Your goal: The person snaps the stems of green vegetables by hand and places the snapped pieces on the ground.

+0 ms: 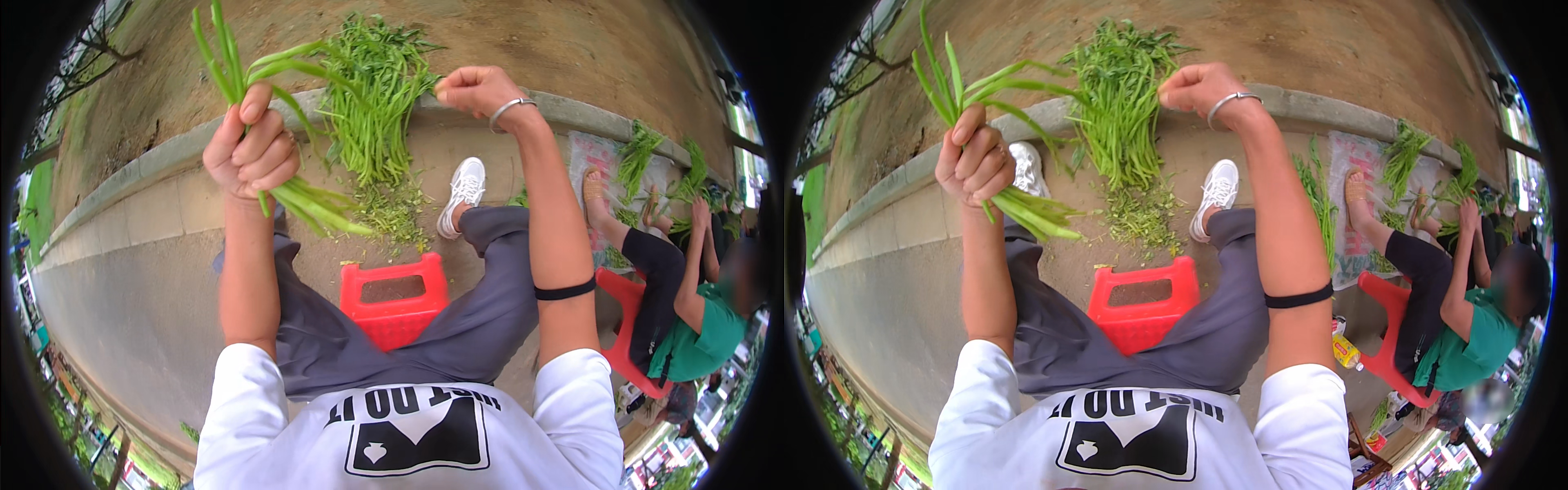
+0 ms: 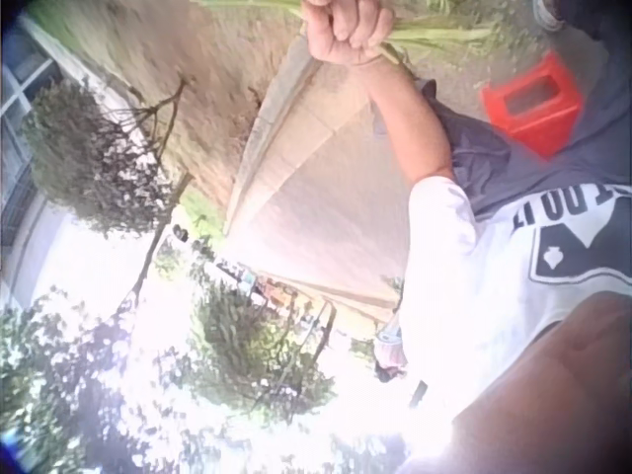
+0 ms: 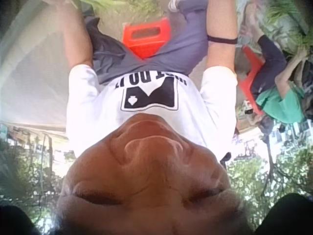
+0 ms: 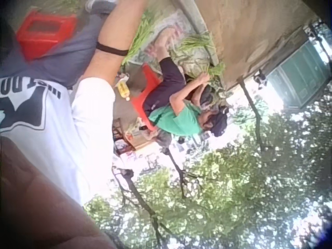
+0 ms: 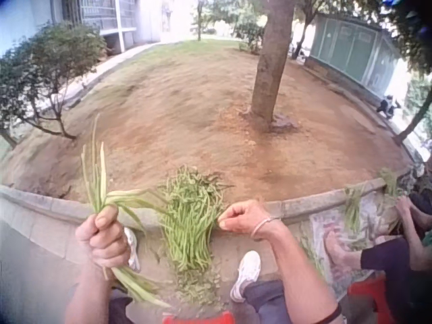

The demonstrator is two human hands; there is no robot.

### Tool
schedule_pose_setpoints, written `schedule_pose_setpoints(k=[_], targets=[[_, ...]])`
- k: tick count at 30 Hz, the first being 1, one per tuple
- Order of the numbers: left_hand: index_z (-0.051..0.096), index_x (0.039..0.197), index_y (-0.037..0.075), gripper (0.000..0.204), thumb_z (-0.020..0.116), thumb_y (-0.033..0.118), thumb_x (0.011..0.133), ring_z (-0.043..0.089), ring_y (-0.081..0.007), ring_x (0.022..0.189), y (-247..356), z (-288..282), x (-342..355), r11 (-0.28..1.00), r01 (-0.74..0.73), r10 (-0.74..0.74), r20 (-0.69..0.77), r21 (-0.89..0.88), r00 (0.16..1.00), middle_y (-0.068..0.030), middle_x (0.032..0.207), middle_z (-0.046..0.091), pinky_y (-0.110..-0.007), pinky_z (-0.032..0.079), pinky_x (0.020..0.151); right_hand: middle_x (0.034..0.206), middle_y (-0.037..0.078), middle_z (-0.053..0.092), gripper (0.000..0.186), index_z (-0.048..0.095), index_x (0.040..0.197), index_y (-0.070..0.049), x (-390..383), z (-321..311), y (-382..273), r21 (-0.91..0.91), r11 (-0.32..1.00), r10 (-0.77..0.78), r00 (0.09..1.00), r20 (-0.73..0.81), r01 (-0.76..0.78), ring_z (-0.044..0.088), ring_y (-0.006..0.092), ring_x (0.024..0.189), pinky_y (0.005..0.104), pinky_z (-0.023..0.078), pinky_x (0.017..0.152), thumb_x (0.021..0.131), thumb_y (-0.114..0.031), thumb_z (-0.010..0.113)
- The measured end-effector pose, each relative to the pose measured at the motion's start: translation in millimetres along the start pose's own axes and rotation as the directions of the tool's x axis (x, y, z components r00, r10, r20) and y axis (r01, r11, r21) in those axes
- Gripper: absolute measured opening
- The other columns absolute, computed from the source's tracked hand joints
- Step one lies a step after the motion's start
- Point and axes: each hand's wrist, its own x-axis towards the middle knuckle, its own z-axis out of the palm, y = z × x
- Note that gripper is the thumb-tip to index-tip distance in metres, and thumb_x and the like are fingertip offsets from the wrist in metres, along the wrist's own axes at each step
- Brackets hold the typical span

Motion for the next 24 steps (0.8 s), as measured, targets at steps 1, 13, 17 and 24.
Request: schedule_pose_setpoints(k=[1,13,17,24], targets=[[0.040,0.094,0.007,0.012,0.039,0.019,0.095,0.033,-0.0040,0.039,-0.6,1.0,0.9,1.000,-0.020,0.019,-0.036,-0.015,0.999,0.0045,0.053,0.035,-0.019,0.032,0.037,0.074,-0.004,0.060,0.015,0.067,0.085,-0.011,-4.6,3.2,-2.9,-0.078,0.996,-0.026,0.996,0.086,0.032,0.049,0.0041,0.060,0.0205,0.036,0.048,0.072,-0.017,0.070],[0.042,0.086,0.006,0.011,0.045,0.014,0.093,0.033,-0.0049,0.035,-16.7,8.1,5.5,0.996,0.015,-0.018,-0.038,-0.088,0.999,0.0022,0.049,0.035,-0.018,0.029,0.033,0.090,0.013,0.063,0.036,0.058,0.107,-0.009,-10.3,114.5,2.6,-0.521,0.786,-0.236,0.941,0.243,0.332,0.061,0.0286,0.080,0.0373,0.047,0.073,0.073,-0.021,0.059],[0.040,0.092,0.006,0.012,0.043,0.018,0.093,0.034,-0.0048,0.041,-25.1,8.3,6.9,0.991,0.078,-0.073,0.055,-0.107,0.996,0.0032,0.055,0.037,-0.018,0.029,0.037,0.105,0.017,0.057,0.053,0.045,0.121,-0.007,-4.0,133.1,0.3,-0.456,0.825,-0.395,0.918,-0.044,0.333,0.058,0.0319,0.091,0.0384,0.045,0.081,0.074,-0.025,0.061],[0.041,0.092,0.006,0.012,0.042,0.018,0.094,0.034,-0.0046,0.042,-29.4,12.6,7.1,0.989,0.098,-0.087,0.102,-0.107,0.991,0.0033,0.056,0.037,-0.018,0.028,0.037,0.096,0.019,0.060,0.039,0.056,0.105,-0.003,6.6,125.7,-2.5,-0.388,0.858,-0.350,0.936,0.039,0.337,0.061,0.0275,0.082,0.0361,0.047,0.076,0.075,-0.026,0.062]])
